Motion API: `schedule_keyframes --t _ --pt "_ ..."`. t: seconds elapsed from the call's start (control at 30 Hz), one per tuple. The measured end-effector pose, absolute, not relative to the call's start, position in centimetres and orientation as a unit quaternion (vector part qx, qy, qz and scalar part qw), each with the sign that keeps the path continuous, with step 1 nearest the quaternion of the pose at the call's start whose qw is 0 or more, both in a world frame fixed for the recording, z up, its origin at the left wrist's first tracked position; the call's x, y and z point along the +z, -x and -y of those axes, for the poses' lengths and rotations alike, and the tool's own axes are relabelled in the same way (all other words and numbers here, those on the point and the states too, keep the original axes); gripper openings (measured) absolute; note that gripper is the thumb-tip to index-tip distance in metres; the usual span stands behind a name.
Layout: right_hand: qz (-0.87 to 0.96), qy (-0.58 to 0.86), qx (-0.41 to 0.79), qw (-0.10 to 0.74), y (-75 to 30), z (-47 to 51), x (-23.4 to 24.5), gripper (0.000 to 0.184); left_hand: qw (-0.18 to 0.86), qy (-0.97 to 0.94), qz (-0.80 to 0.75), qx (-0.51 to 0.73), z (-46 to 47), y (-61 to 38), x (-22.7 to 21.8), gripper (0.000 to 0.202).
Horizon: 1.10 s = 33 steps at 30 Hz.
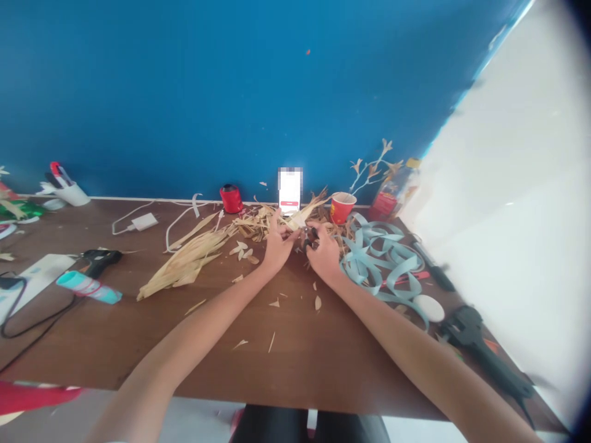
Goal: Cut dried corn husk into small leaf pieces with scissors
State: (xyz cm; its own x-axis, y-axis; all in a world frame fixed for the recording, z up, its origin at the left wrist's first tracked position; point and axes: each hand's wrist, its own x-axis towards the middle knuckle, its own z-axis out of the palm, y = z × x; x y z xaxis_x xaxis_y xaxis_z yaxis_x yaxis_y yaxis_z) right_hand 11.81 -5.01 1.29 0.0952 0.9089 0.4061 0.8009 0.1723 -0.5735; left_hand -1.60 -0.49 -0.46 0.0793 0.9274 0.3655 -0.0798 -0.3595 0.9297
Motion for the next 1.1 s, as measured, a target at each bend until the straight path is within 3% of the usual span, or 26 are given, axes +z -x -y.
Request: schedule_keyframes --t 0.27,0.57,0.87,1.1 --pt "0.687 0.618 0.102 0.369 -12.0 5.0 1.2 0.056 0.360 -0.616 -0.389 0.584 1.7 1.3 0.1 0.052" --pt "0.696 0.607 0.097 0.371 -12.0 4.9 1.2 0.065 0.355 -0.620 -0.382 0.587 1.2 1.3 -0.2 0.056" --pt "0.639 0.595 0.143 0.466 -12.5 4.7 1.3 0.054 0.403 -0.645 -0.384 0.523 -0.5 1.6 -1.2 0.028" --pt "0.592 0.561 0.170 0.553 -12.9 3.8 0.3 0.053 0.392 -0.702 -0.380 0.458 -0.2 1.7 -1.0 0.026"
